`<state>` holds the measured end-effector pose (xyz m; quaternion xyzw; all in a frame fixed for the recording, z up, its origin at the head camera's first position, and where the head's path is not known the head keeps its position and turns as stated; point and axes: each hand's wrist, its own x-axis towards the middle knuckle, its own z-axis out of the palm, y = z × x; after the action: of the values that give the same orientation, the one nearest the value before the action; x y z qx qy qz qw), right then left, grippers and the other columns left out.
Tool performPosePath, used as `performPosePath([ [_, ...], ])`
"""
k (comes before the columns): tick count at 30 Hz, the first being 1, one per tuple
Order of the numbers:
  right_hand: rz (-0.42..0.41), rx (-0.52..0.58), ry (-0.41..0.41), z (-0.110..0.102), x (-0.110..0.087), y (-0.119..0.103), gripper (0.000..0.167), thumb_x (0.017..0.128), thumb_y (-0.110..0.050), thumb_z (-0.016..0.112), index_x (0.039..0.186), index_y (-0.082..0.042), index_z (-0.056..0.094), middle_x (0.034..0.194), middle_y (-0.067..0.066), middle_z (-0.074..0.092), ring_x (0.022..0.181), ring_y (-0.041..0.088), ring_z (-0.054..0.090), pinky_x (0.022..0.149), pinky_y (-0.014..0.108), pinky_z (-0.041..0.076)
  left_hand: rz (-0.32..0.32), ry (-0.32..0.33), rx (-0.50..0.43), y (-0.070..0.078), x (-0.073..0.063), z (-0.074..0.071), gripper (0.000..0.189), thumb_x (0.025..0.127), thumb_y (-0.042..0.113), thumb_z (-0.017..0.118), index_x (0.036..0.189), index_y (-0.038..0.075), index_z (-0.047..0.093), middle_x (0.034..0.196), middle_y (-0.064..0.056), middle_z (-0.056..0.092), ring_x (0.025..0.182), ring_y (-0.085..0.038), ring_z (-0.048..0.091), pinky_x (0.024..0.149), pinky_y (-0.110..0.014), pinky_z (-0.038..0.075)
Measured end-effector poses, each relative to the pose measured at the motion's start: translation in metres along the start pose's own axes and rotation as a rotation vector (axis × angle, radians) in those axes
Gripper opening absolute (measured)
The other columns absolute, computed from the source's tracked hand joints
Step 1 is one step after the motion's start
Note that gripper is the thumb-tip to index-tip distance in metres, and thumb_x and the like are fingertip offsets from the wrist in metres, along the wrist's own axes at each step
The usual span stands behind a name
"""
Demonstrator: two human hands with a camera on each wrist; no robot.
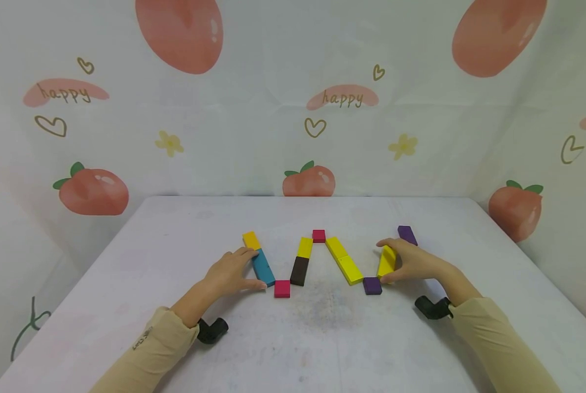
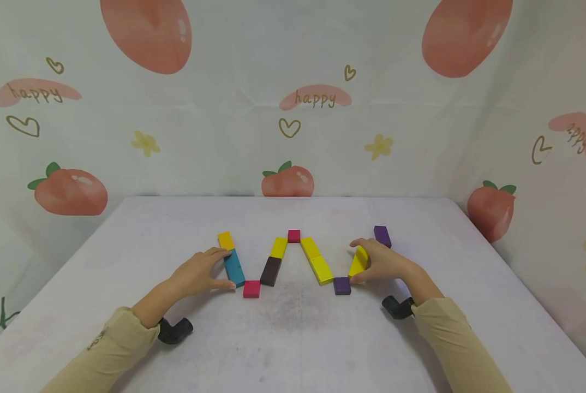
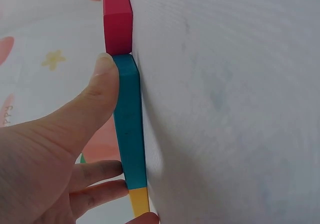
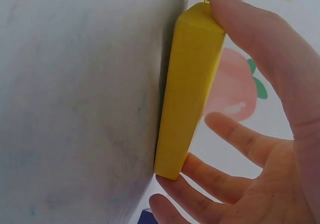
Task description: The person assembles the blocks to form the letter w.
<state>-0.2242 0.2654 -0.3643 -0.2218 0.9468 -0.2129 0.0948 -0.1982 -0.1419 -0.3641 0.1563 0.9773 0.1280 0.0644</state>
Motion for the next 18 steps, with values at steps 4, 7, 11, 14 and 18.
performPosePath([
  [4, -0.006, 0.002, -0.001, 0.0006, 0.0001, 0.0006, 0.078, 0.071, -0.037, 0.079, 0.130, 0.000, 0.045, 0.132, 0.024, 0.048, 0.119, 0.041, 0.045, 0.101, 0.062, 0.036, 0.001, 0.001, 0.000, 0.0002, -0.0002, -0.0003, 0.081, 0.073, 0.048, 0.074, 0.135, 0.004, 0.046, 0.140, -0.018, 0.046, 0.114, -0.036, 0.050, 0.094, -0.050, 0.049],
  [7, -0.013, 0.005, 0.000, 0.0010, 0.0001, 0.0010, 0.078, 0.070, -0.037, 0.079, 0.130, 0.000, 0.045, 0.132, 0.024, 0.048, 0.119, 0.041, 0.045, 0.101, 0.062, 0.036, -0.002, 0.000, 0.001, 0.0005, -0.0001, -0.0003, 0.081, 0.073, 0.048, 0.074, 0.135, 0.004, 0.046, 0.140, -0.018, 0.046, 0.113, -0.036, 0.051, 0.093, -0.050, 0.049],
  [11, -0.020, 0.008, 0.001, 0.0010, -0.0006, 0.0021, 0.080, 0.070, -0.037, 0.079, 0.131, 0.001, 0.044, 0.133, 0.024, 0.047, 0.119, 0.041, 0.043, 0.101, 0.062, 0.035, -0.008, 0.000, 0.001, 0.0009, 0.0001, 0.0000, 0.081, 0.073, 0.048, 0.074, 0.135, 0.004, 0.046, 0.140, -0.018, 0.046, 0.112, -0.035, 0.051, 0.093, -0.049, 0.049],
  [14, -0.024, 0.018, 0.007, 0.0000, -0.0026, 0.0035, 0.082, 0.070, -0.036, 0.080, 0.132, 0.002, 0.042, 0.134, 0.025, 0.045, 0.120, 0.041, 0.042, 0.102, 0.062, 0.035, -0.007, 0.002, 0.001, 0.0009, 0.0001, 0.0001, 0.081, 0.073, 0.048, 0.074, 0.135, 0.004, 0.046, 0.139, -0.019, 0.046, 0.112, -0.035, 0.051, 0.093, -0.049, 0.049],
  [18, -0.022, 0.026, 0.013, -0.0016, -0.0062, 0.0049, 0.083, 0.069, -0.035, 0.081, 0.132, 0.003, 0.042, 0.135, 0.025, 0.044, 0.120, 0.041, 0.041, 0.102, 0.063, 0.034, -0.003, 0.004, 0.001, 0.0009, 0.0000, -0.0005, 0.081, 0.073, 0.048, 0.074, 0.135, 0.003, 0.046, 0.139, -0.019, 0.046, 0.113, -0.036, 0.051, 0.093, -0.050, 0.049],
])
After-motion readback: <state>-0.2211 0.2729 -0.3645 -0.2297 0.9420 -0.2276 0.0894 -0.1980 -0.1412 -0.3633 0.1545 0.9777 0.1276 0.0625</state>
